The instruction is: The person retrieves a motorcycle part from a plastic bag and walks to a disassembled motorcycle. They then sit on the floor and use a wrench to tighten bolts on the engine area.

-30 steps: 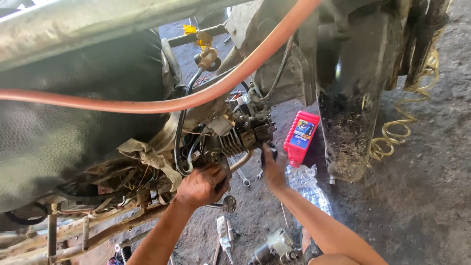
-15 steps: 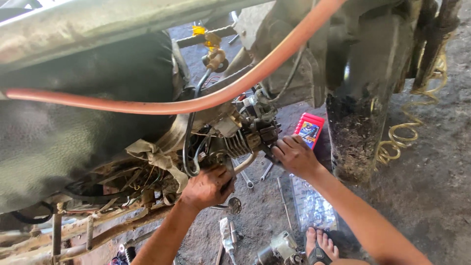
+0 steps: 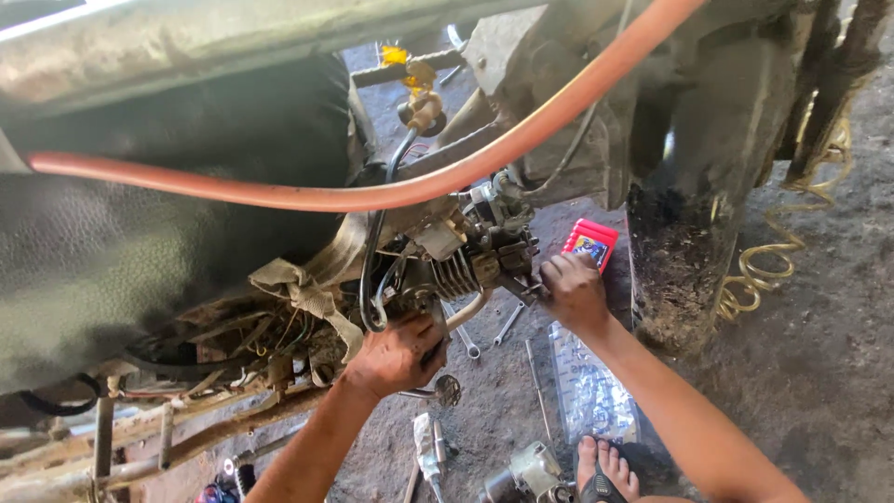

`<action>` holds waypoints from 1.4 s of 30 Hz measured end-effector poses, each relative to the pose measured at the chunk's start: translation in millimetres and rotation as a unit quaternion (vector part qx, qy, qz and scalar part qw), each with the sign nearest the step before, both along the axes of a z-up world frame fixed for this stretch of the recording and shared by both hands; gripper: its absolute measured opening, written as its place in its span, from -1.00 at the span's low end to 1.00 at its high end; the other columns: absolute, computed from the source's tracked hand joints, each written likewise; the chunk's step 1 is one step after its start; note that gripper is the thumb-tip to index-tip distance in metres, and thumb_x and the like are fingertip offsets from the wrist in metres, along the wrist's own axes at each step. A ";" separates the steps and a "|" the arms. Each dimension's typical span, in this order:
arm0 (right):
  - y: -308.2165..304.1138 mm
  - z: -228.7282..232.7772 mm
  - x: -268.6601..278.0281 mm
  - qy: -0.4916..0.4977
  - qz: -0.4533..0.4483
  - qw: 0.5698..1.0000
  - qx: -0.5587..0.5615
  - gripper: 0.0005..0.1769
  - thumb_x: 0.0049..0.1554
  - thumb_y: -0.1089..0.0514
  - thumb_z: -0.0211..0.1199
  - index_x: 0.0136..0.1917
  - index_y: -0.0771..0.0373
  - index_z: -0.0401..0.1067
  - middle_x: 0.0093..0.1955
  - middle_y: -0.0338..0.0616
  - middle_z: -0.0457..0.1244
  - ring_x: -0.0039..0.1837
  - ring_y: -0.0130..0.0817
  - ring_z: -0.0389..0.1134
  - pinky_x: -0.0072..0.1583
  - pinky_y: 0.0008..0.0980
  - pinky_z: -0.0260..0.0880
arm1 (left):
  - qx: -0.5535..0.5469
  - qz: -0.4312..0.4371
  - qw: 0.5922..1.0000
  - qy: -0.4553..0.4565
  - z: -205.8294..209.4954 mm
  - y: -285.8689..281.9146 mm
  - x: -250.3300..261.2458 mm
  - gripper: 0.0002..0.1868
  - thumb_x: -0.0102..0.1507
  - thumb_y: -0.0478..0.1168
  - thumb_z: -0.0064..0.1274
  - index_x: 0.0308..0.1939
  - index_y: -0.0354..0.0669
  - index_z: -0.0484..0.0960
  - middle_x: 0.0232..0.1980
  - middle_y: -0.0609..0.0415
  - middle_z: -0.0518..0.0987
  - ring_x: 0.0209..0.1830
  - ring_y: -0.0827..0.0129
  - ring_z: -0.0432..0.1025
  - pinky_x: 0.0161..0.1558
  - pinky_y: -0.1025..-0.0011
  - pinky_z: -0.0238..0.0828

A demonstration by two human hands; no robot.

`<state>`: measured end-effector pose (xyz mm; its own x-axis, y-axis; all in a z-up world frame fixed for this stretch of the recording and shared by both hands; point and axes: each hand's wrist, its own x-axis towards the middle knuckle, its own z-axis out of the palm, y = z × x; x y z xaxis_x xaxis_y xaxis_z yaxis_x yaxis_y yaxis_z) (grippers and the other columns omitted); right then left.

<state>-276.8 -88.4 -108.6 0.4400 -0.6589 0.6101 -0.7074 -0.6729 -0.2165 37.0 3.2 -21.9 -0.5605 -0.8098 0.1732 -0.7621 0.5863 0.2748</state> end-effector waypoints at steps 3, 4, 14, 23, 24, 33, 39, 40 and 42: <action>-6.0 -5.9 -3.7 -0.015 -0.039 0.998 -0.037 -0.70 -0.08 0.04 0.40 -0.23 0.22 0.35 -0.25 -0.06 0.26 -0.13 -0.08 0.36 -0.05 -0.08 0.29 | 0.048 0.024 0.998 -0.020 1.0 -1.1 -1.9 -0.71 0.18 -0.07 0.23 -0.10 -0.11 0.65 -0.18 0.05 0.58 -0.20 0.09 0.53 -0.39 0.08 0.53; -10.4 -9.9 -7.4 -0.013 -0.013 0.999 -0.027 -0.68 -0.08 0.02 0.42 -0.27 0.21 0.34 -0.29 -0.07 0.25 -0.19 -0.08 0.35 -0.11 -0.08 0.28 | 0.020 0.003 1.000 -0.004 -2.1 -1.5 -1.1 -0.70 0.17 -0.08 0.22 -0.08 -0.12 0.64 -0.17 0.04 0.58 -0.17 0.08 0.53 -0.32 0.11 0.54; -17.4 16.6 -11.9 0.002 0.095 0.995 0.032 -0.48 -0.13 -0.21 0.46 -0.37 0.22 0.30 -0.40 -0.05 0.20 -0.32 -0.02 0.31 -0.24 -0.05 0.29 | -0.023 -0.035 0.999 0.016 -9.5 -6.8 2.1 -0.68 0.16 -0.10 0.20 -0.08 -0.17 0.65 -0.16 -0.02 0.59 -0.12 0.04 0.51 -0.18 0.13 0.52; -25.9 -20.5 -16.9 -0.046 0.063 0.996 0.035 -0.67 -0.15 0.00 0.42 -0.38 0.18 0.31 -0.41 -0.09 0.21 -0.31 -0.06 0.34 -0.21 -0.09 0.32 | 0.016 -0.064 0.996 0.064 -14.0 -14.0 0.5 -0.76 0.17 -0.21 0.24 -0.16 -0.26 0.63 -0.21 -0.04 0.57 -0.19 0.04 0.49 -0.16 0.15 0.50; -24.6 -24.7 -15.2 -0.045 0.063 0.996 0.035 -0.67 -0.15 0.00 0.42 -0.38 0.18 0.31 -0.41 -0.09 0.21 -0.31 -0.06 0.34 -0.21 -0.09 0.32 | 0.016 -0.064 0.996 0.065 -11.4 -9.8 1.4 -0.76 0.17 -0.21 0.24 -0.16 -0.26 0.63 -0.21 -0.04 0.57 -0.19 0.04 0.49 -0.16 0.15 0.50; -17.8 -26.1 -13.9 -0.044 0.042 0.997 0.050 -0.62 -0.07 -0.01 0.43 -0.44 0.18 0.29 -0.46 -0.04 0.22 -0.36 -0.01 0.33 -0.29 -0.05 0.29 | 0.009 -0.001 1.000 0.020 2.3 -3.4 -5.9 -0.75 0.17 -0.09 0.21 -0.16 -0.12 0.66 -0.23 0.01 0.59 -0.22 0.05 0.54 -0.30 0.11 0.53; -12.6 -24.1 -14.8 -0.070 0.029 0.995 0.066 -0.58 -0.05 -0.03 0.45 -0.45 0.17 0.28 -0.47 -0.04 0.22 -0.36 0.01 0.33 -0.28 -0.03 0.30 | 0.012 -0.008 1.000 0.014 14.3 3.2 -6.9 -0.71 0.16 -0.07 0.21 -0.11 -0.09 0.66 -0.20 0.04 0.60 -0.24 0.05 0.54 -0.34 0.10 0.55; -13.9 -29.2 -16.9 -0.063 0.025 0.996 0.063 -0.62 -0.05 -0.01 0.43 -0.44 0.17 0.28 -0.45 -0.05 0.23 -0.34 0.00 0.34 -0.26 -0.04 0.31 | 0.013 -0.008 1.000 0.012 13.7 2.6 -7.1 -0.73 0.16 -0.07 0.21 -0.13 -0.09 0.66 -0.21 0.04 0.59 -0.24 0.04 0.54 -0.35 0.09 0.54; -14.2 -31.6 -14.7 -0.058 0.029 0.996 0.065 -0.66 -0.06 0.01 0.41 -0.42 0.16 0.29 -0.43 -0.07 0.24 -0.32 -0.01 0.35 -0.24 -0.05 0.33 | 0.019 0.000 1.000 0.009 12.6 2.7 -4.9 -0.74 0.16 -0.07 0.22 -0.16 -0.09 0.65 -0.21 0.04 0.59 -0.24 0.04 0.54 -0.35 0.08 0.54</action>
<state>-291.5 -102.6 -140.3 0.4112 -0.7111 0.5703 -0.6341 -0.6726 -0.3814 32.1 5.9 -9.3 -0.5584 -0.8155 0.1523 -0.7566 0.5759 0.3097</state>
